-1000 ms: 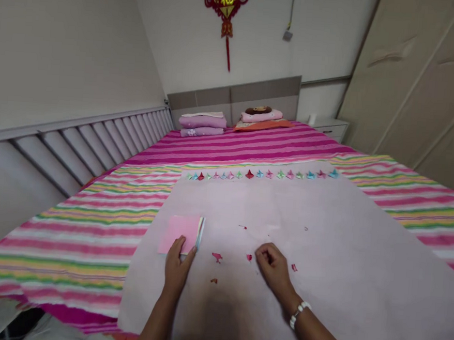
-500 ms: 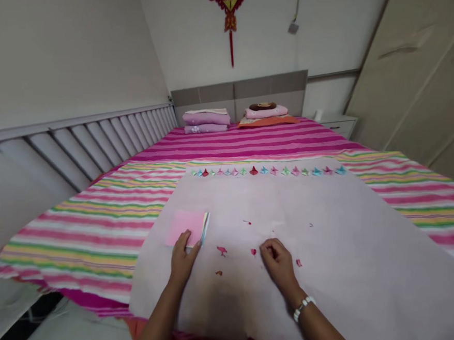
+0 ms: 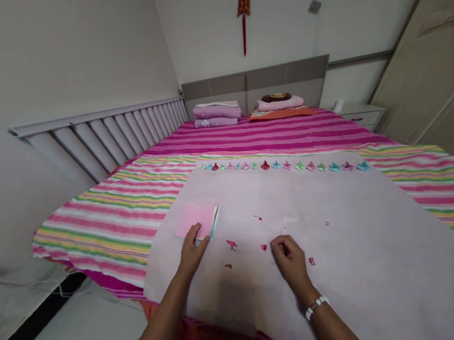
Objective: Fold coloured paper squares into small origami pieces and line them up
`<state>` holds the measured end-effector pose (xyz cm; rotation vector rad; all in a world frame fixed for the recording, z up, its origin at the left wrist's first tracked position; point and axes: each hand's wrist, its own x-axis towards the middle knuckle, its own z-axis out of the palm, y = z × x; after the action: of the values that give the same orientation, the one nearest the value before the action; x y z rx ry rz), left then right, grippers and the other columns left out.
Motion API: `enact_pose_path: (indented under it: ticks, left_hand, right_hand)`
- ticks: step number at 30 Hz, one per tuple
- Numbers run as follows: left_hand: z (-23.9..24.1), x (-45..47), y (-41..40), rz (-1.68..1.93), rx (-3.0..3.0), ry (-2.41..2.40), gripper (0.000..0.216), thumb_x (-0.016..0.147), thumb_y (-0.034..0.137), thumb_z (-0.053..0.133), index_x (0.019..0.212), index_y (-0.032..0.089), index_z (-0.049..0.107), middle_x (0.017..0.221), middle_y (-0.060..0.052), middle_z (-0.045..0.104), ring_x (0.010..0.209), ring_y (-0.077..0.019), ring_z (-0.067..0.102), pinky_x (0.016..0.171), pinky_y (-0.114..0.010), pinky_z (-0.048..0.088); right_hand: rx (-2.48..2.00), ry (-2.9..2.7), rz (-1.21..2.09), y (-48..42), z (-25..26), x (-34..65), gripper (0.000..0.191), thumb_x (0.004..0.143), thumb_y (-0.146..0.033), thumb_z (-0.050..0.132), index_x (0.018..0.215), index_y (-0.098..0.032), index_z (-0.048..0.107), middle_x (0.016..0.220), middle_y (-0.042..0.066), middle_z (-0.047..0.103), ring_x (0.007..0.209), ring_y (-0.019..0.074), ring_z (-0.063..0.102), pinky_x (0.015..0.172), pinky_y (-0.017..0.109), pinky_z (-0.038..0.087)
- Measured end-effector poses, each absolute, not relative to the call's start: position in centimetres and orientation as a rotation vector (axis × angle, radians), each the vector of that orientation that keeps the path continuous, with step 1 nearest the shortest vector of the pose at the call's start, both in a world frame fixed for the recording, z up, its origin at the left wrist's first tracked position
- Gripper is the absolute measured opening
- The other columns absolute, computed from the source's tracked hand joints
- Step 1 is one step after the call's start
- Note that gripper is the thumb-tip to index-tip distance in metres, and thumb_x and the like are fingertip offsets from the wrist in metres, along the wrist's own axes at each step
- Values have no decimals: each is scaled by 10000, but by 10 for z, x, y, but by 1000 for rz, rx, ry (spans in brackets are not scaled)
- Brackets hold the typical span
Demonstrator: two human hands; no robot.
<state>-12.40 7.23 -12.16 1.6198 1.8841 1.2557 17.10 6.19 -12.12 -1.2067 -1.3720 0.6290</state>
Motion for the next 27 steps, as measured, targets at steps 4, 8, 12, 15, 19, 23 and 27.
enact_pose_path:
  ticks: [4, 8, 12, 15, 19, 23, 27]
  left_hand:
    - [-120, -124, 71, 1265, 1586, 1851, 467, 811, 322, 603, 1256, 189, 551, 1383, -106, 518, 1363, -245, 354, 1130, -427, 284]
    - [-118, -126, 70, 1263, 1568, 1802, 496, 788, 276, 617, 1269, 181, 543, 1405, -113, 495, 1378, -249, 326, 1138, -433, 259]
    - [-116, -128, 68, 1271, 1558, 1746, 487, 793, 240, 589, 1273, 176, 543, 1412, -114, 488, 1382, -245, 318, 1140, -432, 251]
    - [-116, -128, 68, 1285, 1556, 1723, 498, 779, 230, 601, 1270, 165, 546, 1415, -123, 483, 1386, -250, 309, 1143, -433, 238]
    - [-118, -128, 69, 1301, 1545, 1716, 503, 762, 225, 626, 1259, 188, 557, 1416, -112, 484, 1388, -252, 303, 1145, -439, 228]
    - [-119, -128, 70, 1304, 1546, 1717, 491, 773, 251, 630, 1254, 180, 560, 1412, -123, 487, 1385, -258, 307, 1139, -446, 241]
    - [-120, -128, 70, 1305, 1554, 1734, 494, 768, 257, 648, 1249, 187, 561, 1402, -120, 497, 1383, -256, 312, 1139, -452, 237]
  right_hand:
    - [-1205, -1374, 629, 62, -121, 171, 156, 795, -262, 557, 655, -192, 561, 635, -8, 495, 554, 136, 432, 516, 262, 359]
    - [-1205, -1378, 635, 62, -120, 171, 152, 790, -260, 546, 656, -191, 563, 650, 1, 512, 555, 139, 439, 517, 264, 360]
    - [-1210, -1375, 640, 62, -121, 171, 153, 792, -269, 552, 659, -195, 559, 650, -3, 504, 556, 142, 434, 520, 265, 357]
    - [-1209, -1376, 645, 63, -123, 171, 151, 795, -265, 550, 662, -195, 558, 651, -6, 493, 560, 144, 434, 524, 267, 357]
    - [-1204, -1383, 652, 63, -125, 172, 137, 798, -254, 545, 677, -193, 566, 664, -3, 493, 563, 146, 434, 526, 269, 355]
    - [-1200, -1380, 656, 63, -125, 172, 148, 807, -256, 547, 674, -193, 558, 663, -6, 481, 562, 143, 427, 524, 267, 350]
    - [-1196, -1382, 659, 62, -124, 172, 148, 809, -253, 551, 673, -193, 555, 659, -9, 473, 559, 140, 418, 522, 266, 345]
